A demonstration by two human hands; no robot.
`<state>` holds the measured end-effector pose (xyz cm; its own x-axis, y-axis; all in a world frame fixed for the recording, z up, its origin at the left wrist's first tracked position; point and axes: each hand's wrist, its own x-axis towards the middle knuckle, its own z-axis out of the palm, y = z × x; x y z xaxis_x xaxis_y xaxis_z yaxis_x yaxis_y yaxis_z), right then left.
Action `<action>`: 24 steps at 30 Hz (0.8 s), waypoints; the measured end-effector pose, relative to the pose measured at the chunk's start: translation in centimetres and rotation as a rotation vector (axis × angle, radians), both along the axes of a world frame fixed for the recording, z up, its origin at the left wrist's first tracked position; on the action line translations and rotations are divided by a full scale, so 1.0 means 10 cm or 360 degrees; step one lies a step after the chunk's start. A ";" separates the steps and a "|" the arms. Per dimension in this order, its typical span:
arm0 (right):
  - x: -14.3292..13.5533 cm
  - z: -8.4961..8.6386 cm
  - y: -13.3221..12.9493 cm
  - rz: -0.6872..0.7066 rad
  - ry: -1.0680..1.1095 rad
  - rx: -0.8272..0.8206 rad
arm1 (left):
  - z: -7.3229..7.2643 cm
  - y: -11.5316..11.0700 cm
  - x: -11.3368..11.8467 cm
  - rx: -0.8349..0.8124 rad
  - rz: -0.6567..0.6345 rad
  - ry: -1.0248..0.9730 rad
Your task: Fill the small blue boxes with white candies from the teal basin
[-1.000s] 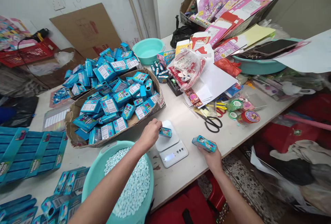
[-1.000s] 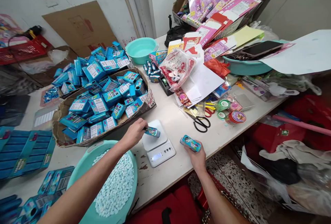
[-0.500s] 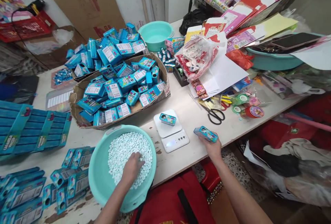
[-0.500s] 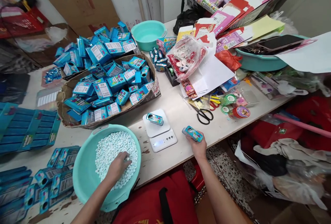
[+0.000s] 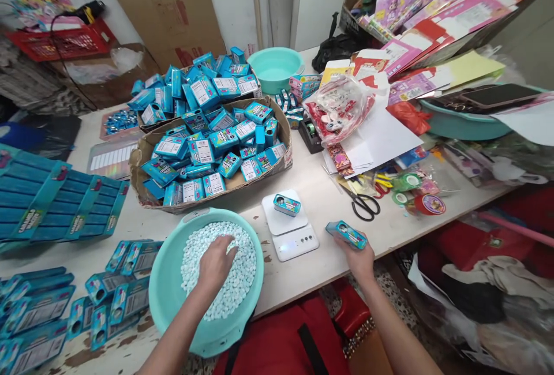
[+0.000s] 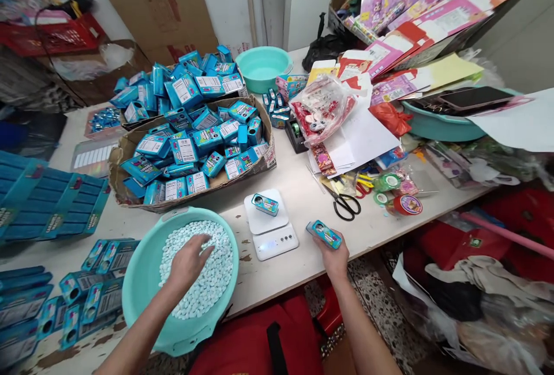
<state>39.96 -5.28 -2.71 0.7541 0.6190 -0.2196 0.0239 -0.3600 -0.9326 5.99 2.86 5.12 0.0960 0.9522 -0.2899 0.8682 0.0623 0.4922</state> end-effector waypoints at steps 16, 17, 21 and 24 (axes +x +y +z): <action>-0.82 0.06 0.91 0.0737 -0.0084 -0.0104 | 0.85 0.31 -0.45 0.0782 0.0456 0.0025; -0.83 0.06 0.92 0.0774 -0.0107 -0.0109 | 0.93 0.22 -0.77 0.0825 0.0610 0.0130; -0.70 0.10 0.79 0.0758 -0.0241 0.0036 | 0.94 0.15 -1.97 0.0632 0.1123 0.0811; -0.47 0.14 0.53 0.0590 -0.0294 0.0002 | 0.67 0.37 -2.64 0.0210 0.1280 0.1178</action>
